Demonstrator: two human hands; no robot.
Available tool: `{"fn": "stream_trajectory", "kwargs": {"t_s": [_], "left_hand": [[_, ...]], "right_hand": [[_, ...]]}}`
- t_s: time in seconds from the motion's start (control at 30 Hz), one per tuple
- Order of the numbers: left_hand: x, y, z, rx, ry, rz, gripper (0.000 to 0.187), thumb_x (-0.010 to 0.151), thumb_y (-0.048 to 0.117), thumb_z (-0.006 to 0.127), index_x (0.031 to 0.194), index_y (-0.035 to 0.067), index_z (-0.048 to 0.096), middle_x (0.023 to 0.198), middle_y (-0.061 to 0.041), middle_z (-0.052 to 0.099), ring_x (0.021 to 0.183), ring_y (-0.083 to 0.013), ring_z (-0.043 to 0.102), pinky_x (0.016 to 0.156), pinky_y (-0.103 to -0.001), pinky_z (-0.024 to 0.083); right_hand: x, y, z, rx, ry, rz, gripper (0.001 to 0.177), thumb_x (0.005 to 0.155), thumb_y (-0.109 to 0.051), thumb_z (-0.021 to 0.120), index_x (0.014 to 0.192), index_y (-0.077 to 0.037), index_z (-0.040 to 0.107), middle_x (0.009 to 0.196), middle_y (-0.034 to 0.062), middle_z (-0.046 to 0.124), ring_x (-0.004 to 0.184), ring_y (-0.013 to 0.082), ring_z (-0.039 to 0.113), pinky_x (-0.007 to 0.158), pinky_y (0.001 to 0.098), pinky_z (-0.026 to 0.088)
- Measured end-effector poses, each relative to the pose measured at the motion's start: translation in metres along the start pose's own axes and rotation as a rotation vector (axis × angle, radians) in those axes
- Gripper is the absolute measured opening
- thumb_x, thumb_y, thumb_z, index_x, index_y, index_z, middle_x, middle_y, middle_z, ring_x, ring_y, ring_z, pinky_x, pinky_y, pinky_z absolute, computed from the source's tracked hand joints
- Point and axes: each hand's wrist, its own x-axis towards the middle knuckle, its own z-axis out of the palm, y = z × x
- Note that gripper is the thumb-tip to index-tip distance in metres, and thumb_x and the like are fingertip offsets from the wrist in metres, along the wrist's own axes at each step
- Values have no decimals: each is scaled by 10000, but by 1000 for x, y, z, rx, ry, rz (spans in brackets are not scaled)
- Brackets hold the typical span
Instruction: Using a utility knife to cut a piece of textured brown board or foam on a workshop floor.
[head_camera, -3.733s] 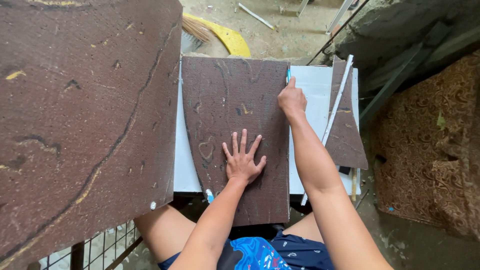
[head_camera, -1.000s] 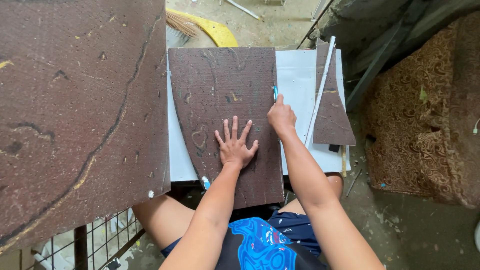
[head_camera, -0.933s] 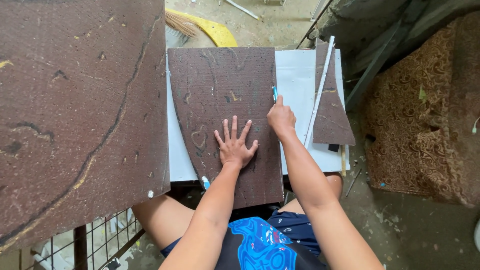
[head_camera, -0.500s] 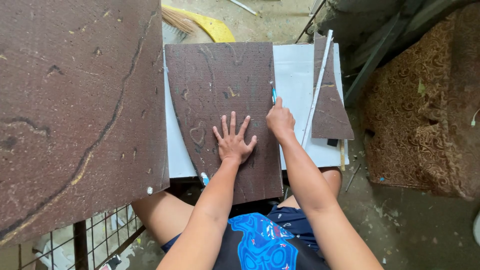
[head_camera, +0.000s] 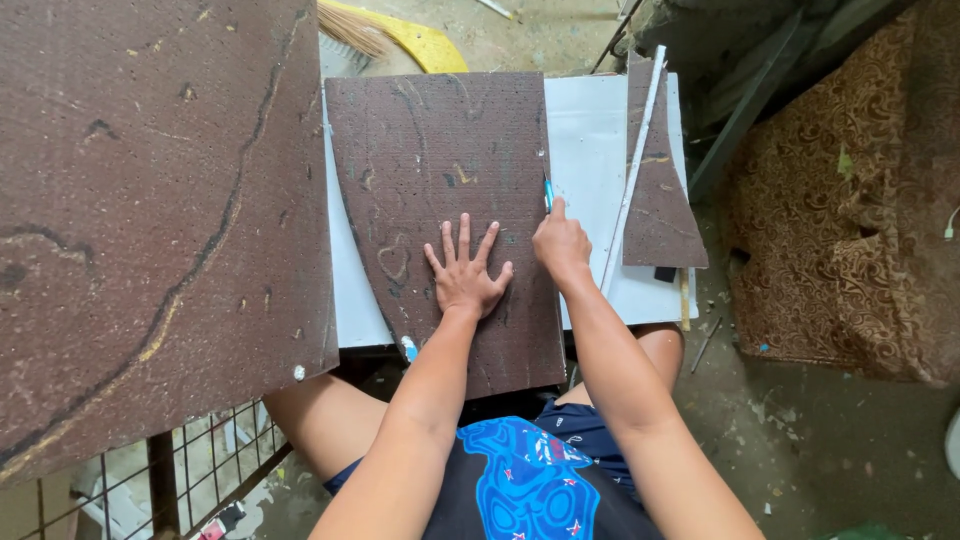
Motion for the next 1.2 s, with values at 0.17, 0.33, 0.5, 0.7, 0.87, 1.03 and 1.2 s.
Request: {"fn": "stream_trajectory", "kwargs": {"t_s": [0.17,0.33,0.5,0.7,0.87,1.03,1.2], "left_hand": [[0,1,-1,9,-7,-4,747,896,699,348,1591,492,167,1729,-28,40,1580,-356,-9,1213,-686,46],[0,1,-2,13,-16,-6,746,899,694,348,1592,492,160,1730,-28,36,1580,-355,-12,1215,-681,46],[0,1,-1,22,-9,-3,744,903,699,343,1594,492,159,1730,-29,41,1581,-356,-8,1215,-682,52],[0,0,2,13,3,-1,746,900,696,357,1592,496,162,1730,-27,40,1580,-358,-11,1213,-684,58],[1,0,5,9,21,4,743,902,692,364,1591,495,169,1729,-28,51,1581,-358,1,1211,-687,62],[0,-1,6,6,37,9,743,904,685,377,1593,485,183,1728,-38,68,1580,-364,15,1209,-690,67],[0,0,3,8,36,8,739,903,681,382,1590,489,189,1730,-34,60,1580,-364,13,1209,-692,64]], "right_hand": [[-10,3,1,5,3,7,351,1035,-269,327,1334,-116,428,987,305,680,988,533,685,819,615,550],[-16,8,5,-5,-7,4,379,1032,-281,318,1362,-118,411,974,302,678,972,535,687,812,614,548],[-29,9,5,-3,1,-6,385,1034,-246,329,1374,-93,425,959,309,679,954,536,692,791,611,558],[-35,18,10,-9,-17,3,395,1035,-289,327,1379,-115,412,960,313,675,958,546,687,804,621,550],[-43,20,11,-19,-25,11,393,1031,-288,328,1378,-125,415,958,308,680,956,540,692,801,618,555],[-53,24,12,-8,-31,16,388,1031,-267,328,1372,-112,429,955,314,681,950,543,693,790,617,559],[-63,32,18,-8,-28,10,403,1035,-275,335,1391,-109,424,947,308,680,929,536,698,776,602,563]]}}
